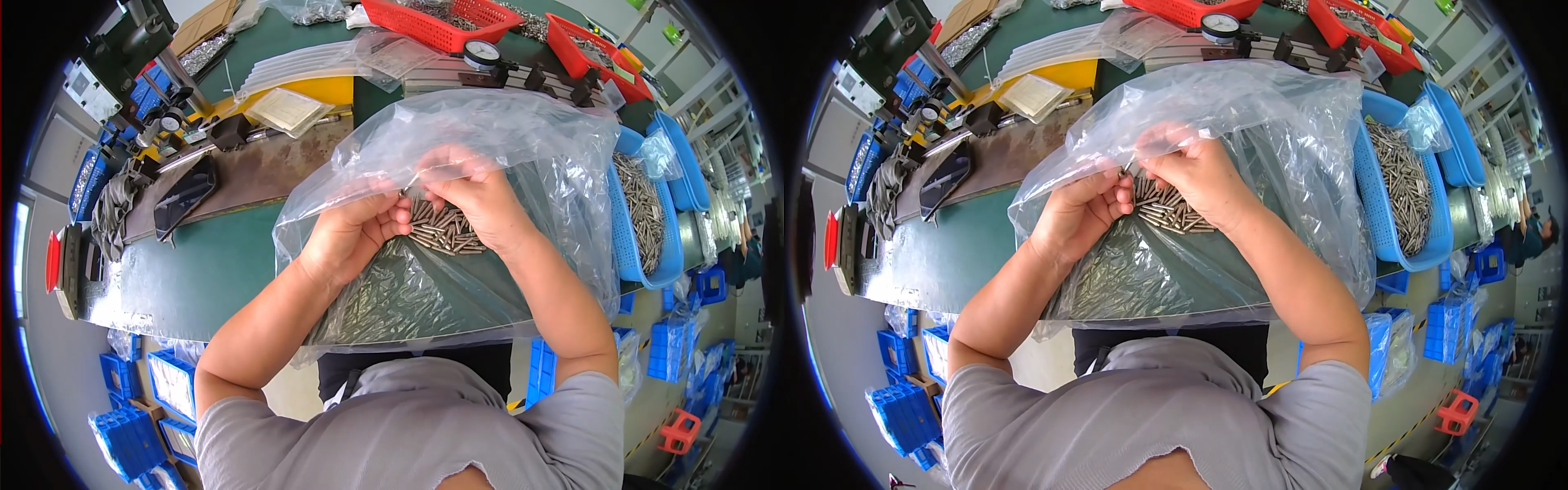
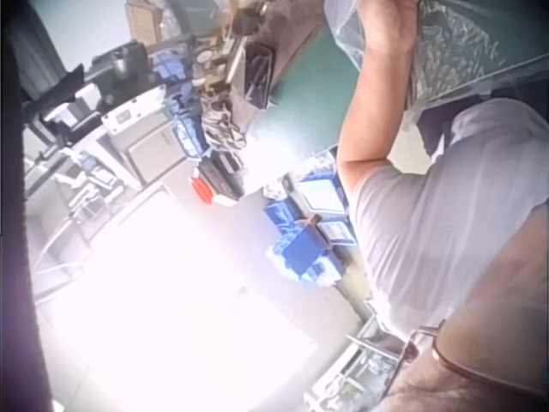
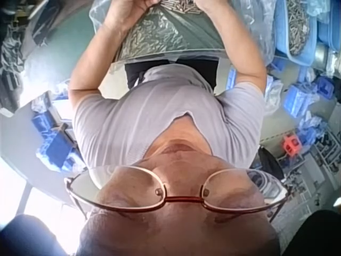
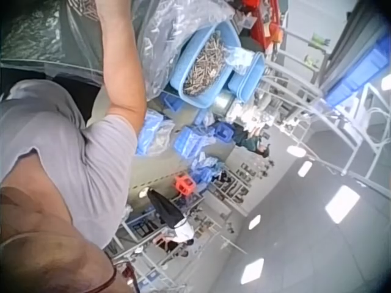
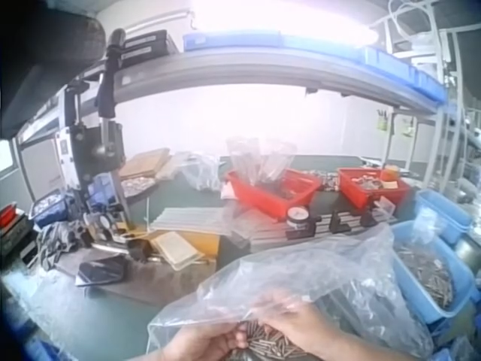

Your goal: Counting small metal pins and placing them into clear plastic bags.

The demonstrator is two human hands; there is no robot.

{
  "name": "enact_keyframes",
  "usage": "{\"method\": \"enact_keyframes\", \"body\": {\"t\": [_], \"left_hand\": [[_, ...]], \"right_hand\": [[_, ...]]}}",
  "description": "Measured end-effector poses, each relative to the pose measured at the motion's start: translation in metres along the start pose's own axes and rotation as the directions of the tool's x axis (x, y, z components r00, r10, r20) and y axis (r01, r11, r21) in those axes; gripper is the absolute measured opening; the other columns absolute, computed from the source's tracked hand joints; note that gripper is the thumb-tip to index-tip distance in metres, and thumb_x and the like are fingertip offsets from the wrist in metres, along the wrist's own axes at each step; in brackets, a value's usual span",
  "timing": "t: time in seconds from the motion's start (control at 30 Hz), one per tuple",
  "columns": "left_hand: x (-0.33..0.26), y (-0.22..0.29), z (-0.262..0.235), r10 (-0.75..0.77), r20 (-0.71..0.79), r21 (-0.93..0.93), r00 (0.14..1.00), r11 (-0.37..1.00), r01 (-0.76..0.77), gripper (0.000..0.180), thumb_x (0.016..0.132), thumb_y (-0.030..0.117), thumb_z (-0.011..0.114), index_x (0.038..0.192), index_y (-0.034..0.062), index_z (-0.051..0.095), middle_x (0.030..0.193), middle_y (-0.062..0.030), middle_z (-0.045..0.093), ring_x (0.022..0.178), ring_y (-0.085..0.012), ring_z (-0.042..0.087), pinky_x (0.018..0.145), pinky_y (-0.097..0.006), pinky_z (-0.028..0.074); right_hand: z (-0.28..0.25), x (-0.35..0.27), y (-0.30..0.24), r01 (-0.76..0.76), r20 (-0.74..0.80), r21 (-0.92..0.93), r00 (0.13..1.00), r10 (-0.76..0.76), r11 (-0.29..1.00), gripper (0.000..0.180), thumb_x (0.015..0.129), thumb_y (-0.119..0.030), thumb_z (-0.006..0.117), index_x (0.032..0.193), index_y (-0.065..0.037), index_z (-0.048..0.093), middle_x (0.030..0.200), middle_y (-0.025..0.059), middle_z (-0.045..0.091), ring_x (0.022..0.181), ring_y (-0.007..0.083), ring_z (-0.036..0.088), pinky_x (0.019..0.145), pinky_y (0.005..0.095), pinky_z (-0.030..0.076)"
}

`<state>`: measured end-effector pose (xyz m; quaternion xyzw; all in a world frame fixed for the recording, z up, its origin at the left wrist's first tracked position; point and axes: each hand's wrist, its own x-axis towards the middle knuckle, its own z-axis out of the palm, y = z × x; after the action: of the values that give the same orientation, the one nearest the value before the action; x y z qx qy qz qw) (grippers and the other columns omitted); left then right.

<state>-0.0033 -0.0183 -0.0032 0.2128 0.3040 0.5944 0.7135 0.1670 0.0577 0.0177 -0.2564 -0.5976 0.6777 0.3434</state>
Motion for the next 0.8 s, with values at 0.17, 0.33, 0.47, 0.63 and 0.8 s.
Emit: {"method": "enact_keyframes", "body": {"t": [0.17, 0.33, 0.47, 0.63, 0.8], "left_hand": [[0.000, 0.000, -0.001, -0.005, -0.007, -0.009, 1.000, 1.000, 0.004, 0.013, 0.084, 0.005, 0.054, 0.095, -0.0022, 0.055, 0.084, -0.0121, 0.061, 0.074, -0.0185, 0.060, 0.071, -0.031, 0.052], [0.001, 0.000, -0.001, -0.005, 0.010, -0.012, 1.000, 1.000, 0.005, 0.013, 0.085, 0.005, 0.054, 0.096, -0.0021, 0.055, 0.085, -0.0119, 0.061, 0.075, -0.0185, 0.061, 0.071, -0.031, 0.052], [0.000, 0.000, -0.001, -0.004, 0.018, -0.031, 1.000, 1.000, 0.005, 0.013, 0.085, 0.005, 0.054, 0.096, -0.0023, 0.055, 0.085, -0.0115, 0.061, 0.075, -0.0185, 0.061, 0.072, -0.031, 0.052], [0.002, -0.003, -0.003, -0.007, 0.036, -0.018, 0.999, 1.000, 0.007, 0.013, 0.086, 0.006, 0.053, 0.095, -0.0029, 0.055, 0.085, -0.0110, 0.061, 0.075, -0.0186, 0.061, 0.072, -0.031, 0.052], [0.000, -0.001, -0.003, 0.004, -0.015, 0.004, 1.000, 1.000, -0.004, 0.013, 0.085, 0.007, 0.053, 0.094, -0.0025, 0.056, 0.084, -0.0114, 0.061, 0.073, -0.0183, 0.061, 0.070, -0.031, 0.052]], "right_hand": [[0.002, -0.001, 0.000, 0.011, -0.009, -0.026, 1.000, -0.011, 1.000, 0.014, 0.083, -0.007, 0.058, 0.096, -0.002, 0.058, 0.078, 0.0009, 0.055, 0.069, 0.0075, 0.049, 0.063, 0.0217, 0.042], [0.004, -0.001, 0.000, 0.027, -0.013, -0.028, 1.000, -0.027, 0.999, 0.014, 0.083, -0.005, 0.059, 0.097, -0.003, 0.058, 0.080, 0.0001, 0.057, 0.071, 0.0071, 0.052, 0.066, 0.0217, 0.044], [0.008, -0.001, 0.001, 0.058, 0.043, -0.040, 0.997, -0.056, 0.998, 0.012, 0.083, -0.004, 0.060, 0.095, -0.002, 0.059, 0.082, 0.0000, 0.058, 0.075, 0.0074, 0.054, 0.069, 0.0223, 0.045], [0.008, -0.003, 0.000, 0.072, 0.076, -0.172, 0.995, -0.060, 0.982, 0.007, 0.082, -0.001, 0.060, 0.088, 0.001, 0.062, 0.083, 0.0015, 0.059, 0.078, 0.0082, 0.057, 0.072, 0.0237, 0.046], [0.004, 0.000, 0.000, -0.012, -0.002, -0.182, 1.000, 0.012, 0.983, 0.012, 0.081, -0.005, 0.061, 0.092, 0.000, 0.060, 0.082, 0.0017, 0.059, 0.071, 0.0084, 0.054, 0.065, 0.0230, 0.045]]}}
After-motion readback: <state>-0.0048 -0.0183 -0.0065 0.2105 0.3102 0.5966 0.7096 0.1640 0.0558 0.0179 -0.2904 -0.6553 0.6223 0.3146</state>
